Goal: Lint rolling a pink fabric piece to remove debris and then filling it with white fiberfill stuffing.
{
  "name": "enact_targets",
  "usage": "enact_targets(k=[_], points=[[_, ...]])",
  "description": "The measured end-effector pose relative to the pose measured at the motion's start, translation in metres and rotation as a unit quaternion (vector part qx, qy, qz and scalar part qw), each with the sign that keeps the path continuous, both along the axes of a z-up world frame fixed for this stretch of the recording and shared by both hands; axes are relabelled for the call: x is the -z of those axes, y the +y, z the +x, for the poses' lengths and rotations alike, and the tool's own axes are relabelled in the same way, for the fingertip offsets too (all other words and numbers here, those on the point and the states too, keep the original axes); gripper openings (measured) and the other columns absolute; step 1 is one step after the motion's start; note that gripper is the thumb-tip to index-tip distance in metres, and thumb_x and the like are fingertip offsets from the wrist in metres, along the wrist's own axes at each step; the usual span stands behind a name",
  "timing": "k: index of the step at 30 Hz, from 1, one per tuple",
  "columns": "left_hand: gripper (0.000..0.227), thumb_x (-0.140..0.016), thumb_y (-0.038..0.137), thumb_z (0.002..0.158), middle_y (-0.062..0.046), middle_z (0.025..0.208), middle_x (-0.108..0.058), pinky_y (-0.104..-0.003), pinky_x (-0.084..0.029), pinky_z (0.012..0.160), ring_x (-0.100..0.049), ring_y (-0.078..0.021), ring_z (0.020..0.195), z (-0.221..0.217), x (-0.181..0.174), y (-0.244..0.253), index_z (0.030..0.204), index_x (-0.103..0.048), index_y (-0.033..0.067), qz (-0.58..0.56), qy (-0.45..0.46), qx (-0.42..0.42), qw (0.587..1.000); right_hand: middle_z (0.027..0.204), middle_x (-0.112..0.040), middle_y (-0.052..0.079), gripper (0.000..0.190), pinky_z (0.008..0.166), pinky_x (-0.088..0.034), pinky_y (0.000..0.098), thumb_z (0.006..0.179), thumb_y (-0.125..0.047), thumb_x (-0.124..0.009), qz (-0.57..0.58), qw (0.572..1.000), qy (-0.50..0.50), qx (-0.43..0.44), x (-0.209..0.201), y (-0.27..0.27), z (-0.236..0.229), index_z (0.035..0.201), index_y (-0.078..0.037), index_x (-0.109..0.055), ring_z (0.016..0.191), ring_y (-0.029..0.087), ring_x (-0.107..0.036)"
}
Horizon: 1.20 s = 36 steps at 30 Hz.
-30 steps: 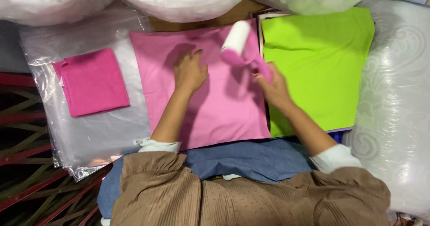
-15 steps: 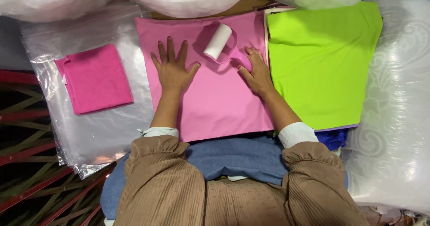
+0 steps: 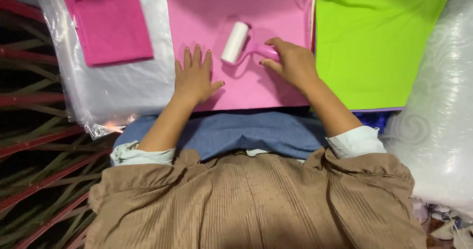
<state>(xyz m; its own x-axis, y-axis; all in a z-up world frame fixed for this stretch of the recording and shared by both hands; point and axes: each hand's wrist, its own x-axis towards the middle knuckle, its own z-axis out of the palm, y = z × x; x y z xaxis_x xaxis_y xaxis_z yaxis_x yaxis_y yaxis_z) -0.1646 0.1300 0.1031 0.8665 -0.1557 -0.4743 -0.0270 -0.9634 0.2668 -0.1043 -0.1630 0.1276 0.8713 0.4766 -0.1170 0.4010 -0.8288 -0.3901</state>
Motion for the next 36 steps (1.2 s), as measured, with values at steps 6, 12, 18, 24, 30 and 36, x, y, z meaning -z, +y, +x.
enact_targets(k=[6,12,18,24,30,36], points=[[0.115,-0.073,0.065,0.078,-0.011,0.174,-0.002,-0.071,-0.001,0.121,-0.001,-0.0404,0.158,0.010,0.045,0.005,0.167,-0.012,0.0247,0.111,0.034,0.031,0.993,0.085,-0.070,0.013,0.036,0.073,-0.055,0.0502,0.100,-0.045,-0.068,-0.102,0.987,-0.075,-0.095,-0.009,-0.026,0.011,0.128,-0.022,-0.067,0.081,0.039,-0.072],[0.123,-0.089,0.047,0.072,-0.019,0.172,-0.009,-0.068,-0.015,0.119,-0.011,-0.0472,0.155,0.033,0.009,-0.023,0.166,-0.016,0.0151,0.111,0.103,0.005,0.988,0.089,-0.071,0.010,0.034,0.084,-0.053,0.0443,0.101,-0.047,-0.063,-0.208,0.977,0.008,-0.051,-0.063,-0.071,0.021,0.126,-0.025,-0.069,0.089,0.032,-0.073],[0.134,-0.096,0.034,0.071,-0.023,0.171,0.006,-0.063,-0.036,0.113,-0.004,-0.0581,0.150,0.056,-0.015,-0.038,0.168,-0.004,0.0191,0.128,0.193,0.002,0.973,0.083,-0.069,0.007,0.032,0.078,-0.054,0.0414,0.096,-0.051,-0.061,-0.129,0.985,0.011,-0.110,-0.032,-0.043,0.032,0.118,-0.028,-0.070,0.085,0.027,-0.071],[0.137,-0.098,0.032,0.071,-0.022,0.172,0.008,-0.057,-0.054,0.091,-0.006,-0.0624,0.148,0.064,-0.013,-0.038,0.168,-0.001,0.0240,0.146,0.213,0.013,0.966,0.082,-0.067,0.001,0.032,0.076,-0.055,0.0384,0.097,-0.055,-0.057,-0.248,0.965,-0.047,-0.067,-0.063,-0.082,0.045,0.119,-0.035,-0.067,0.081,0.022,-0.071],[0.131,-0.078,0.070,0.076,-0.011,0.172,0.014,-0.061,-0.027,0.116,-0.004,-0.0543,0.153,0.066,-0.001,-0.025,0.166,0.007,0.0268,0.145,0.170,0.005,0.975,0.092,-0.071,0.001,0.038,0.065,-0.050,0.0425,0.098,-0.057,-0.061,-0.234,0.970,-0.065,0.033,-0.114,-0.113,0.027,0.123,-0.029,-0.072,0.087,0.026,-0.070],[0.123,-0.089,0.053,0.070,-0.019,0.172,-0.004,-0.071,-0.030,0.115,-0.005,-0.0609,0.149,0.037,0.003,-0.002,0.167,-0.021,0.0204,0.059,0.029,-0.016,0.998,0.113,-0.065,0.025,0.032,0.095,-0.046,0.0617,0.105,-0.035,-0.058,0.181,0.972,0.131,0.072,0.000,-0.009,-0.009,0.135,-0.024,-0.056,0.110,0.052,-0.063]])
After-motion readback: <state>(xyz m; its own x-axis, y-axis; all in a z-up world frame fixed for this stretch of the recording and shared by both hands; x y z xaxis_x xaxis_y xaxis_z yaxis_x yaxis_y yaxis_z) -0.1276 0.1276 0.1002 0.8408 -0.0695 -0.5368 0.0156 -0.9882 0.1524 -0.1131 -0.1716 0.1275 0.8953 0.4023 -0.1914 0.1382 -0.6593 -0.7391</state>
